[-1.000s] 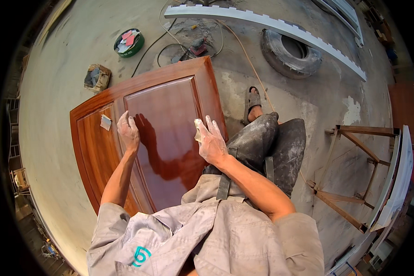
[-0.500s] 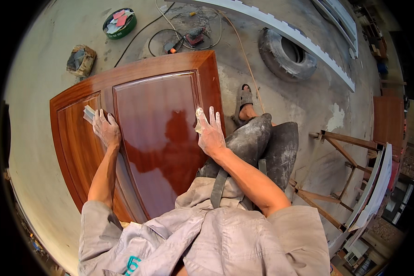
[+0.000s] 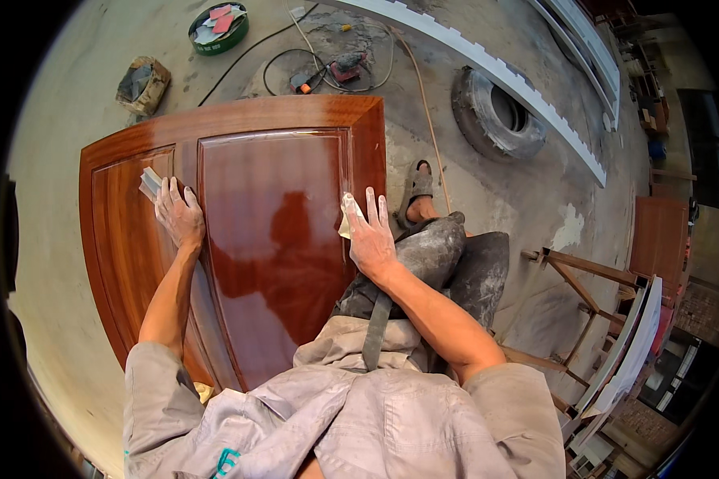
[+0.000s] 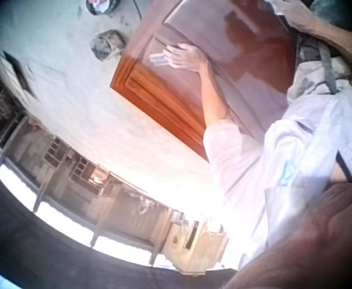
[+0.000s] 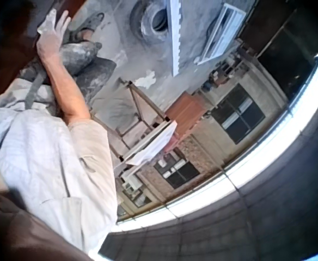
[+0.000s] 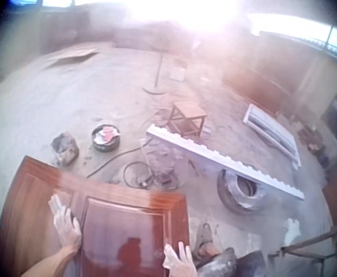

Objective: The person wipes a large wooden door with a cloth, then uses a sanding block to smooth the surface. They continue to wipe and sand different sections of the door, focusing on the panels and edges.

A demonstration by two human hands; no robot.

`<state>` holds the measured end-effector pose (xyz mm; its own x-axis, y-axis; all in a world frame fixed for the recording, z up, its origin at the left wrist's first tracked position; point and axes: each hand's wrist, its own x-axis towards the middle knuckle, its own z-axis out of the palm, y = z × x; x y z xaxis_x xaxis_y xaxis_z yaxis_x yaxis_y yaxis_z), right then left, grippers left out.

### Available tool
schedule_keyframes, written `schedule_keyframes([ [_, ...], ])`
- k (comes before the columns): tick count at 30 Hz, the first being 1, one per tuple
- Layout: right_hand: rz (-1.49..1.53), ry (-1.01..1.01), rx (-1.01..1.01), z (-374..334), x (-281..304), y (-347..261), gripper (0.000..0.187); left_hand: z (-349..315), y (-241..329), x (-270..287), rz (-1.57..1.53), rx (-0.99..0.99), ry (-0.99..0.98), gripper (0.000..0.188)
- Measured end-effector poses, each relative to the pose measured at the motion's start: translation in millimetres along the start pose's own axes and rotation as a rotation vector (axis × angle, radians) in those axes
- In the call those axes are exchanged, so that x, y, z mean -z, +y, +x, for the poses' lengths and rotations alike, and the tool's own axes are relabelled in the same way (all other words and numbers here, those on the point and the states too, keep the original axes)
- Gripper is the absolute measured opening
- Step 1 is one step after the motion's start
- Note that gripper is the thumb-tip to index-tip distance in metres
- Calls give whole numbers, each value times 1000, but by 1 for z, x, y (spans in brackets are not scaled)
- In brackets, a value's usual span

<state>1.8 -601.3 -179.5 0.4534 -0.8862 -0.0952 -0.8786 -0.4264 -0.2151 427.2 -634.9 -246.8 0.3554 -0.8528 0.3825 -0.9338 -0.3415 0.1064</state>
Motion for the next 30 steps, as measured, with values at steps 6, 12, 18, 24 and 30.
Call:
schedule_keyframes([
  [6,-113,12,99,-14,-5,2,73,-7,-6,4,16,0,1,51],
  [12,-256,34,59,115,12,57,72,-1,6,3,-28,7,11,50],
  [18,-197,77,68,114,2,53,70,-4,0,7,3,-2,9,49],
  [24,-42,50,48,52,-13,28,66,-5,-2,6,-9,2,9,49],
  [30,137,82,-79,84,-2,31,75,-3,7,3,-17,-21,-1,49],
])
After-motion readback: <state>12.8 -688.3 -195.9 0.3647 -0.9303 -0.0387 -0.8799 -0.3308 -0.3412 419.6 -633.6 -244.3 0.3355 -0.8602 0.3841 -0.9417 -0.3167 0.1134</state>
